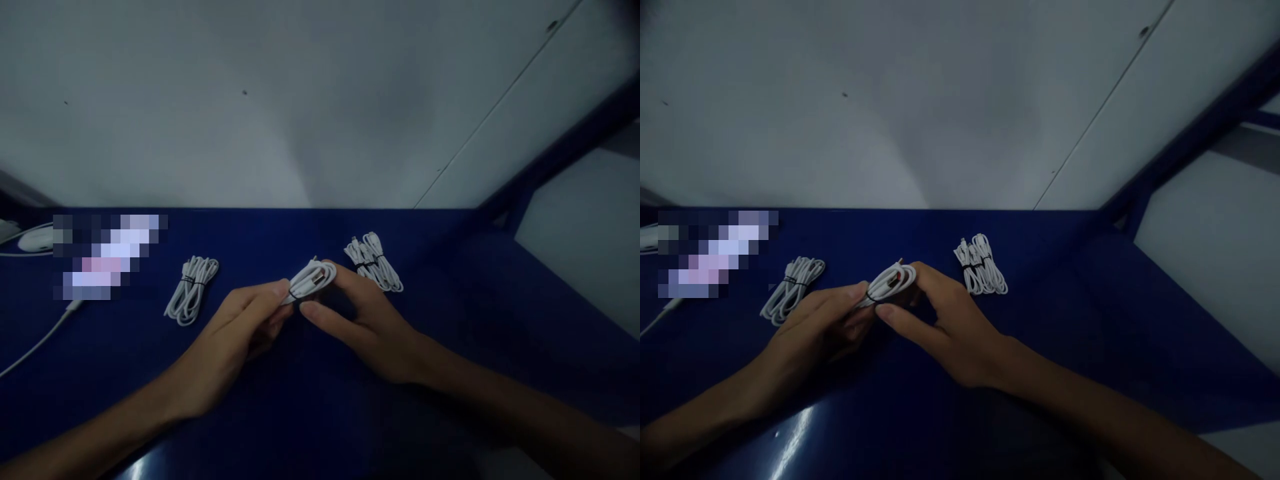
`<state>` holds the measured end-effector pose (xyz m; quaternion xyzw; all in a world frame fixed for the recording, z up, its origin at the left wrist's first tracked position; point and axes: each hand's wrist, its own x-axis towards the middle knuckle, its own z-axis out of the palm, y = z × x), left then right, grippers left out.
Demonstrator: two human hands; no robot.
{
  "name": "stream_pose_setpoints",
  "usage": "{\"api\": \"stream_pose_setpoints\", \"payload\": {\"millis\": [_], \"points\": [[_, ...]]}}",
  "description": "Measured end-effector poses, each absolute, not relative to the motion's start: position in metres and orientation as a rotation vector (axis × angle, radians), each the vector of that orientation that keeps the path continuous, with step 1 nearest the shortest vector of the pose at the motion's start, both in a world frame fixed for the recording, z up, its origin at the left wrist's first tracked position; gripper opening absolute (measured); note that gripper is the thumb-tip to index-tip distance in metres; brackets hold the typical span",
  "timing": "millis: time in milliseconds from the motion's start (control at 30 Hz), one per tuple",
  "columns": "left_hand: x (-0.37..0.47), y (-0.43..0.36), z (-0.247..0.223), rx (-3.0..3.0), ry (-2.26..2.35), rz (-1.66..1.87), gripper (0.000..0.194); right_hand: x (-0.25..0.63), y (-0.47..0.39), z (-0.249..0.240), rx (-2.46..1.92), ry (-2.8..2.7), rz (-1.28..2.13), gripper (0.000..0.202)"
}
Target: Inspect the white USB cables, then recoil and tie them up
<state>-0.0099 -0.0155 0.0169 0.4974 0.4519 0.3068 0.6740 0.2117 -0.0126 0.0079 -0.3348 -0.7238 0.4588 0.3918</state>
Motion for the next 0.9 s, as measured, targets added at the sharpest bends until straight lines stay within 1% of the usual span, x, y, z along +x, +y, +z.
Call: {"api": "stream_pose_setpoints", "payload": {"millis": [200,300,367,500,600,667,900], "points": [[-0.011,-0.017,0.015,1.261,0.965,0.663,0.043,0.214,-0.012,0.006,-0.842,-1.629,1.453,0.010],[-0.012,-0.017,0.015,1.322,0.994,0.679,0.042,0.214,-0.011,0.007,-0.825,-1.634,1.571,0.005],[-0.011,-0.017,0.017,1.360,0.991,0.684,0.042,0.214,-0.010,0.009,-0.815,-1.676,1.587,0.005],[-0.006,-0.017,0.023,1.468,0.917,0.679,0.047,0.213,-0.011,0.013,-0.805,-1.700,1.616,0.012],[-0.004,-0.017,0.028,1.556,0.887,0.674,0.049,0.212,-0.010,0.014,-0.757,-1.697,1.699,0.029],[-0.003,-0.017,0.029,1.613,0.898,0.679,0.049,0.213,-0.009,0.013,-0.735,-1.670,1.742,0.033],[-0.009,-0.017,0.023,1.561,0.994,0.725,0.046,0.214,-0.005,0.008,-0.691,-1.546,1.825,0.012]]}}
